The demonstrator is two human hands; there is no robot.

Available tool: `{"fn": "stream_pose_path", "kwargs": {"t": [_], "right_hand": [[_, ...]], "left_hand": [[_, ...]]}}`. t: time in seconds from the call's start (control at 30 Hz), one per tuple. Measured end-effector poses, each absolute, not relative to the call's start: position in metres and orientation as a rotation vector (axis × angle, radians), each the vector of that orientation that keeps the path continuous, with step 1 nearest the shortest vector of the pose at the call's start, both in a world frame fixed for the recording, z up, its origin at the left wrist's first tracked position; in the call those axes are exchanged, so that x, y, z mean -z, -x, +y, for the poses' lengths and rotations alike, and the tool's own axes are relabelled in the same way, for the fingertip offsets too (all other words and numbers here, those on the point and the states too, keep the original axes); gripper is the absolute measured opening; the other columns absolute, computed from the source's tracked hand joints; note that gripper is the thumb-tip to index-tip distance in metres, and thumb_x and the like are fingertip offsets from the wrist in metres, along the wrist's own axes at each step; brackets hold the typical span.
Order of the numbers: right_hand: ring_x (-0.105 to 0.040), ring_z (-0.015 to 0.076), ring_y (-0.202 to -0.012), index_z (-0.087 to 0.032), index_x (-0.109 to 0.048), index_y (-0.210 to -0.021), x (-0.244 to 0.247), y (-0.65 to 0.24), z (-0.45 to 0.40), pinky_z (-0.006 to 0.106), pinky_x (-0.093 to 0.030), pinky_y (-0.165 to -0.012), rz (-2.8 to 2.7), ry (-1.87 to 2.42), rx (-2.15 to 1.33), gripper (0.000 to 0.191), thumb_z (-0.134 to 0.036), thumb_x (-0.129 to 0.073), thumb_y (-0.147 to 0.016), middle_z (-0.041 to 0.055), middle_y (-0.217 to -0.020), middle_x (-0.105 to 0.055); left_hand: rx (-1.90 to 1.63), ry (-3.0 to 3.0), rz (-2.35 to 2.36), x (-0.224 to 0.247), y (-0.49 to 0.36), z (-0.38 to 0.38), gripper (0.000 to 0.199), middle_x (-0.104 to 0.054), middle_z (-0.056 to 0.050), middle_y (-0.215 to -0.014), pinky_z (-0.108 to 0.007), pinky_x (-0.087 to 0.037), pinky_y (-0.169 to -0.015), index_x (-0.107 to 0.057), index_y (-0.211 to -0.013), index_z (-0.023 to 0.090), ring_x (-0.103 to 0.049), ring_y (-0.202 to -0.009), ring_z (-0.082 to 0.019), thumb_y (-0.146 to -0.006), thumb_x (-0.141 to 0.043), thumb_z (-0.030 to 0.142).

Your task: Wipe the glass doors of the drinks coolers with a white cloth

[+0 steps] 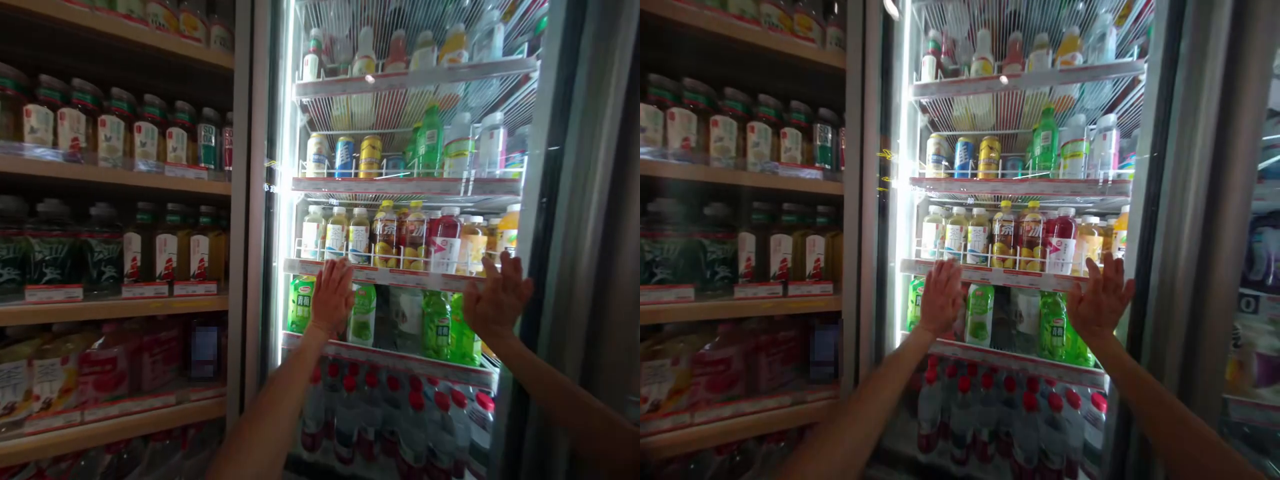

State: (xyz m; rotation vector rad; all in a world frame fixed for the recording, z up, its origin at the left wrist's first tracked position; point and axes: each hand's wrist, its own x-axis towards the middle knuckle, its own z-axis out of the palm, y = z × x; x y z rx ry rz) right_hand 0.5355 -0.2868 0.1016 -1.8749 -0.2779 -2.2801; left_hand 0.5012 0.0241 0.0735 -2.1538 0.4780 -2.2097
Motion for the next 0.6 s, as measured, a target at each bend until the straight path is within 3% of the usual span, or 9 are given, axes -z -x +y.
{"fn": "stream_pose_path", "kwargs": {"t": [0.2, 0.3, 0.43, 0.6], "right_hand": [[-0.03, 0.0337, -0.131, -0.012, -0.04, -0.13, -0.102, -0.534, -0.282, 0.059, -0.022, -0.1, -0.237, 1.898, 2.211, 0.054, -0.032, -0.039, -0.079, 0.0193, -0.138, -0.038], [-0.03, 0.0328, -0.131, -0.011, -0.041, -0.129, -0.102, -0.534, -0.282, 0.057, -0.023, -0.1, -0.229, 1.897, 2.224, 0.053, -0.032, -0.039, -0.08, 0.0196, -0.138, -0.038], [-0.032, 0.0319, -0.13, -0.011, -0.043, -0.127, -0.102, -0.533, -0.285, 0.055, -0.025, -0.1, -0.255, 1.892, 2.263, 0.052, -0.034, -0.039, -0.081, 0.0194, -0.137, -0.04], [-0.03, 0.0298, -0.131, -0.012, -0.043, -0.127, -0.102, -0.532, -0.284, 0.053, -0.023, -0.102, -0.239, 1.907, 2.24, 0.051, -0.035, -0.037, -0.083, 0.0187, -0.138, -0.039]], "left_hand": [[2.542, 2.208, -0.033, -0.082, -0.494, 0.092, 0.056, -0.022, -0.019, -0.147, -0.048, -0.019, -0.11, -0.024, -0.139, 0.009, -0.01, -0.138, -0.026, -0.088, -0.036, 0.031], [2.457, 2.205, 0.284, -0.08, -0.498, 0.045, 0.055, -0.023, -0.016, -0.147, -0.049, -0.02, -0.11, -0.024, -0.139, 0.012, -0.009, -0.138, -0.026, -0.088, -0.037, 0.029], [2.078, 2.169, 0.735, -0.068, -0.5, -0.015, 0.05, -0.036, -0.009, -0.142, -0.044, -0.026, -0.108, -0.035, -0.134, 0.019, -0.014, -0.138, -0.025, -0.085, -0.041, 0.027], [2.139, 2.172, 0.589, -0.051, -0.493, 0.05, 0.054, -0.034, -0.01, -0.143, -0.042, -0.023, -0.11, -0.03, -0.137, 0.019, -0.014, -0.138, -0.023, -0.085, -0.042, 0.026]]}}
